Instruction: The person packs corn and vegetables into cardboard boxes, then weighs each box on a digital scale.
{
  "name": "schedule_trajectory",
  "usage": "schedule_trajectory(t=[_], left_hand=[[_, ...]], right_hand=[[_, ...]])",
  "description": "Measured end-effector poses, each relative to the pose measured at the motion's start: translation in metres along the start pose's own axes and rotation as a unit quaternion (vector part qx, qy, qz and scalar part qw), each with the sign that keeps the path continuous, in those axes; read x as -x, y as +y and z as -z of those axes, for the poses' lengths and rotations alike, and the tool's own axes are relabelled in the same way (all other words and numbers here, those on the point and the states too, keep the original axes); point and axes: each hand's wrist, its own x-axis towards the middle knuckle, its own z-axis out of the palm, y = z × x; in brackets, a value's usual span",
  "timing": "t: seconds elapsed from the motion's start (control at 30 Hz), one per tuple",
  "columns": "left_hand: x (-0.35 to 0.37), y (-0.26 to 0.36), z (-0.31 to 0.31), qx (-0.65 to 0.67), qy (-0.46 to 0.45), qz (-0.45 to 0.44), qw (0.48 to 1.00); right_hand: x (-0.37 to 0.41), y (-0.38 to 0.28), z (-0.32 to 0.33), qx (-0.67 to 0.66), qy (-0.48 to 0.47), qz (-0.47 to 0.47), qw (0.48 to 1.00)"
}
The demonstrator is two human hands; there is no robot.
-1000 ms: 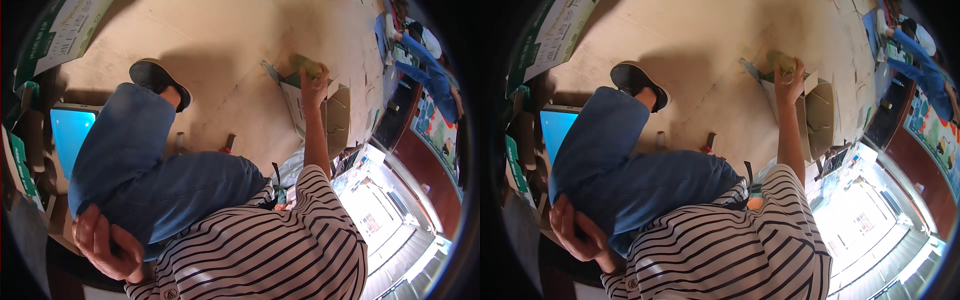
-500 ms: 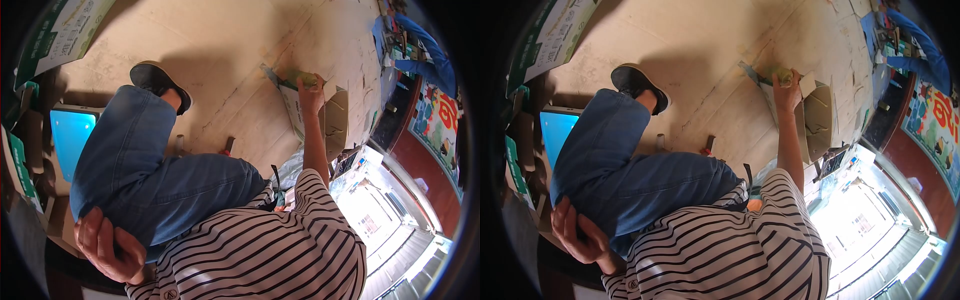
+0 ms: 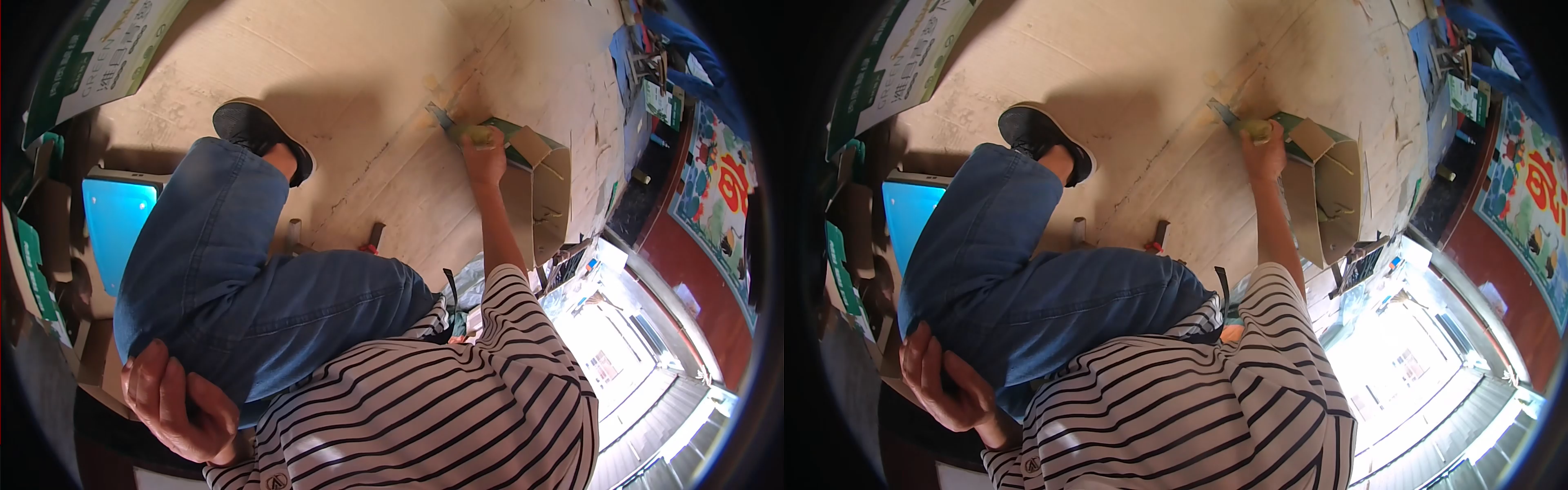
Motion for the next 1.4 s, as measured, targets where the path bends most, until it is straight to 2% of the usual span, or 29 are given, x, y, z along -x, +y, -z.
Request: schedule_trajectory(t=[0.17, 0.27, 0.37, 0.47, 0.57, 0.67, 0.77, 0.87, 0.97, 1.1, 1.13, 1.2, 1.3, 1.4], left_hand=[[0.000, -0.003, -0.002, 0.009, 0.008, -0.018, 1.000], [-0.002, -0.001, -0.001, 0.005, 0.005, -0.013, 1.000], [0.001, -0.001, 0.000, 0.008, 0.002, 0.000, 1.000], [0.001, -0.002, 0.000, -0.004, 0.000, -0.002, 1.000], [0.004, -0.007, -0.001, 0.010, 0.002, -0.016, 1.000], [0.003, -0.007, -0.001, 0.003, 0.001, -0.019, 1.000], [0.001, -0.006, 0.000, 0.004, 0.000, -0.018, 1.000], [0.002, -0.006, 0.000, 0.002, -0.002, -0.015, 1.000], [0.000, -0.005, 0.000, 0.007, 0.002, -0.020, 1.000], [0.001, -0.003, 0.001, 0.019, 0.009, -0.001, 1.000], [0.000, -0.002, 0.001, 0.018, 0.010, 0.004, 1.000], [0.004, -0.003, 0.001, 0.017, 0.007, 0.003, 1.000], [0.005, -0.006, -0.003, 0.019, 0.012, -0.010, 1.000], [0.004, -0.006, 0.000, 0.013, 0.007, -0.002, 1.000]], right_hand=[[-0.020, -0.033, 0.040, 0.008, 0.036, 0.033, 0.999], [-0.031, -0.041, 0.036, -0.015, 0.008, -0.038, 0.999], [-0.021, 0.002, -0.006, 0.017, 0.070, 0.094, 0.993], [-0.006, 0.000, -0.005, 0.040, 0.037, 0.093, 0.994], [-0.018, -0.016, 0.015, 0.034, 0.010, 0.018, 0.999], [-0.027, -0.034, 0.037, -0.002, 0.028, 0.010, 1.000], [-0.028, -0.048, 0.050, 0.026, 0.088, 0.041, 0.995], [-0.017, -0.036, 0.036, 0.030, 0.108, 0.058, 0.992], [0.003, 0.008, -0.019, 0.052, 0.105, 0.073, 0.990], [-0.020, 0.013, 0.002, 0.049, -0.007, 0.019, 0.999], [-0.028, 0.013, 0.000, 0.033, 0.022, 0.019, 0.999], [-0.021, -0.034, 0.051, 0.016, 0.069, -0.002, 0.998], [-0.031, -0.059, 0.076, 0.021, 0.107, 0.023, 0.994], [-0.032, -0.059, 0.074, 0.013, 0.093, 0.011, 0.996]])
